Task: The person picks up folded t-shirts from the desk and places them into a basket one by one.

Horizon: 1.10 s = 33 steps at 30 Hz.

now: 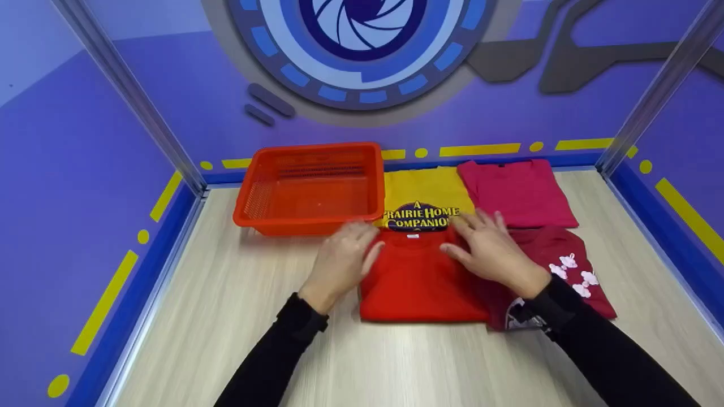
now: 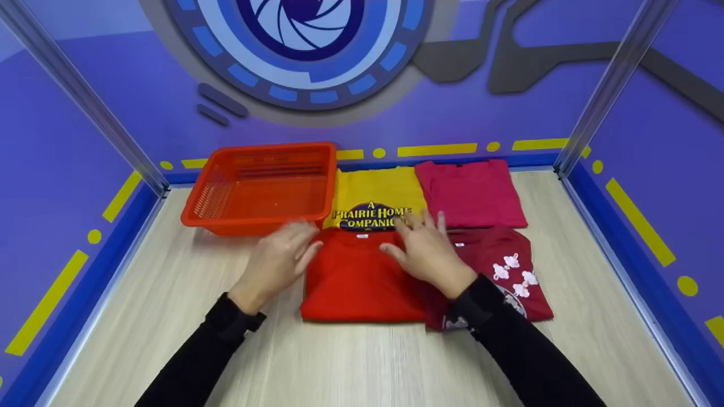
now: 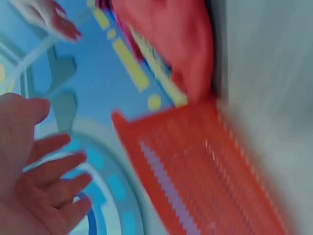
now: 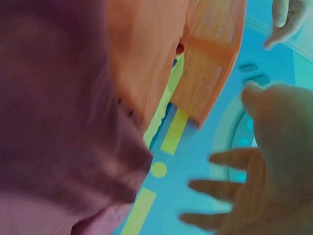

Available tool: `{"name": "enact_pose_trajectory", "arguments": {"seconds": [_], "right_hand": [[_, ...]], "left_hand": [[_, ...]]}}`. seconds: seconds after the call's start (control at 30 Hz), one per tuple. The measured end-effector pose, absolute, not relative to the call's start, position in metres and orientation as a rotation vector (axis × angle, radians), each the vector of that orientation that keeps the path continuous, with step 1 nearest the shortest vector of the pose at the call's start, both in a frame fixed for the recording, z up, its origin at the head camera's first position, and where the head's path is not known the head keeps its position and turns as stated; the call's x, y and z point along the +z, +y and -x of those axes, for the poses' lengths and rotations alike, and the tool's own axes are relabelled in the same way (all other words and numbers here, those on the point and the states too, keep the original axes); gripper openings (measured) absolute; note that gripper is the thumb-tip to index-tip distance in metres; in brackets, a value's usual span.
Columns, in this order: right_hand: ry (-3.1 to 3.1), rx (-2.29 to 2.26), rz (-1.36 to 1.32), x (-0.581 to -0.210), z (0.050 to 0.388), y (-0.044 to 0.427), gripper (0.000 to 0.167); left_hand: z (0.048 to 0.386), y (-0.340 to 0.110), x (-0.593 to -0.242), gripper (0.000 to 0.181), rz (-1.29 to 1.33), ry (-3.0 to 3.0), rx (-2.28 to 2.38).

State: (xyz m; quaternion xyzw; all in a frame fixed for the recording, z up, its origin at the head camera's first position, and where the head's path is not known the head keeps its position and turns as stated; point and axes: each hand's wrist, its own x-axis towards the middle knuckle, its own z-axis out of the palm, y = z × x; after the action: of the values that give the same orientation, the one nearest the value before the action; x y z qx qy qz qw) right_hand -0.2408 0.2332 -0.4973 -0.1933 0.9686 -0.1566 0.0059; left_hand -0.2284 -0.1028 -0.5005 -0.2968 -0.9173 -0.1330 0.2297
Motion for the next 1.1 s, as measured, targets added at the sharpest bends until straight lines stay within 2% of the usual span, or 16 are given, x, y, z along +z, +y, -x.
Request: {"name": "enact_pose_trajectory", "arguments": {"seconds": [0.13, 0.3, 0.4, 0.53, 1.1], "right_hand": [[2.983, -0.484, 0.871, -0.510, 0.234, 0.220, 0.050], [3.056, -0.294, 1.036, -0.531, 0.226, 0.201, 0.038], [3.114, -0.145, 1.056, -0.540, 0.222, 0.192, 0.036], [3.151, -0.043, 1.057, -0.547, 0.222, 0.186, 0.036], [3.175, -0.175, 1.082, -0.558, 0.218, 0.182, 0.048]], "left_hand": [[0.224, -0.088, -0.521, 0.026, 0.921, -2.643, -0.340], [0.229, -0.078, -0.543, 0.047, 1.004, -2.886, -0.134], [0.228, -0.078, -0.550, 0.055, 1.017, -2.992, -0.109], [0.229, -0.080, -0.554, 0.057, 0.996, -3.036, -0.149], [0.222, -0.091, -0.549, 0.060, 0.946, -3.132, -0.193]]}}
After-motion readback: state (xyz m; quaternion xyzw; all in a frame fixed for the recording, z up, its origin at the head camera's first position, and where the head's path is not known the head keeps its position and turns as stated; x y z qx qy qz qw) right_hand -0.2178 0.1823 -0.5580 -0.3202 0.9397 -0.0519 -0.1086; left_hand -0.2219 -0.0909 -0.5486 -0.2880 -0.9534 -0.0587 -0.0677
